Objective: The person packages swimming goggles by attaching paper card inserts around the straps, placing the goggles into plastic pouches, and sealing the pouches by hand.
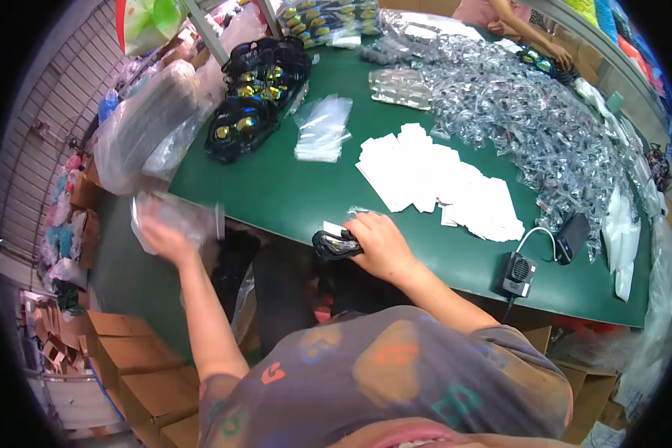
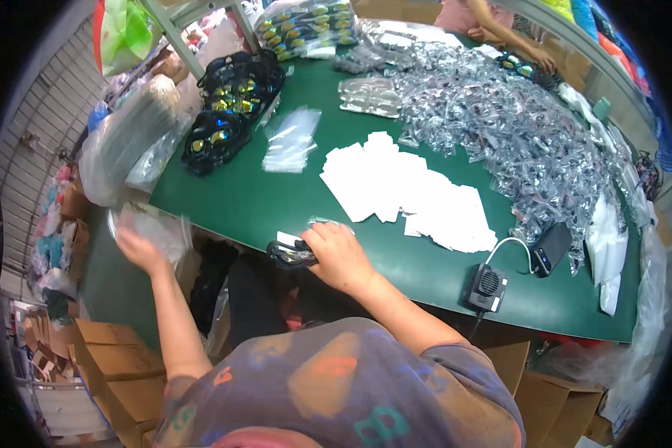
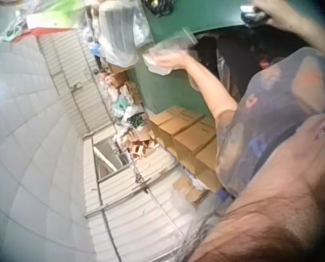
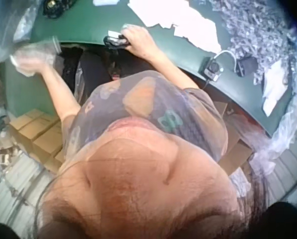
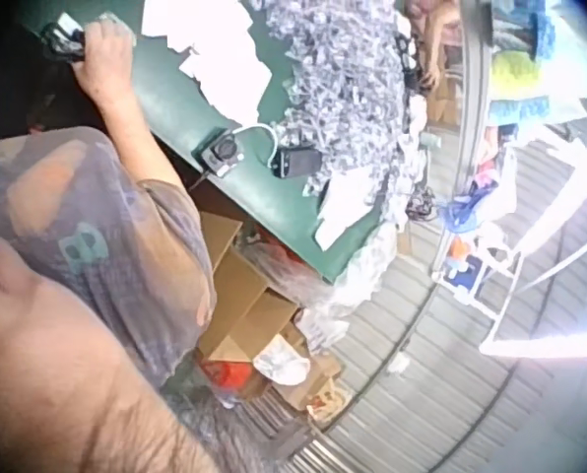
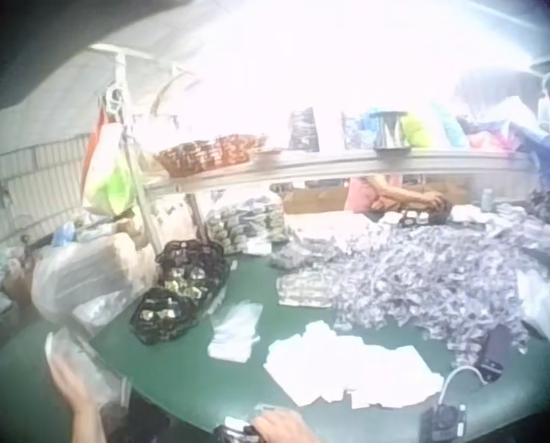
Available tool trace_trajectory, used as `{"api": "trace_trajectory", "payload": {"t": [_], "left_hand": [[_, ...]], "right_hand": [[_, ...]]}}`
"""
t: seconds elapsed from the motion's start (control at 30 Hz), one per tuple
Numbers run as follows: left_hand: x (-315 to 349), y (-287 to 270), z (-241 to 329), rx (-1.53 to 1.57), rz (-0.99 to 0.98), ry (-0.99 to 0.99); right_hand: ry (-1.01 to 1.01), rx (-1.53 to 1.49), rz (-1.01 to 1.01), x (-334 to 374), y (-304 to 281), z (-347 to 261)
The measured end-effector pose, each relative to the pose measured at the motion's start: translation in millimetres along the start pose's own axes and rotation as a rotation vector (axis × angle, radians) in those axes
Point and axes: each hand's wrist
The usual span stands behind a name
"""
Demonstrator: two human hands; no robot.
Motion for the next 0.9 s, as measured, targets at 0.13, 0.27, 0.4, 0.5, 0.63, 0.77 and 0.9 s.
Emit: {"api": "trace_trajectory", "payload": {"t": [0.13, 0.27, 0.4, 0.5, 0.63, 0.77, 0.9], "left_hand": [[-63.4, 126.6, 30.1, 0.221, -0.031, 0.208], [-26.8, 240.0, 16.4, 0.446, -0.446, -0.119], [27.9, 293.5, -17.7, 0.206, -0.678, 0.013], [41.0, 308.1, -35.6, 0.011, -0.910, 0.022], [35.7, 319.0, -34.9, -0.100, -1.007, 0.386], [23.4, 315.7, -46.3, -0.050, -0.873, 0.561], [-0.9, 316.9, -76.2, 0.009, -0.847, 0.585]], "right_hand": [[-0.039, -0.004, -0.059, -2.0, -0.7, -5.7], [-0.008, -0.079, -0.056, -7.4, -2.9, -5.0], [0.018, -0.077, -0.118, -12.0, -4.5, -2.0], [0.079, -0.125, -0.123, -13.0, -0.5, 1.4], [0.166, -0.168, -0.091, -13.2, 0.6, 9.7], [0.257, -0.238, -0.094, -20.6, 0.0, 11.7], [0.251, -0.273, -0.034, -23.9, 1.7, 10.8]]}}
Point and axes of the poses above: each hand's wrist, its own x-axis away from the middle knuckle, its own y-axis out of the palm, z = x × y, and after that the axes turned 15 degrees about y, right-handed
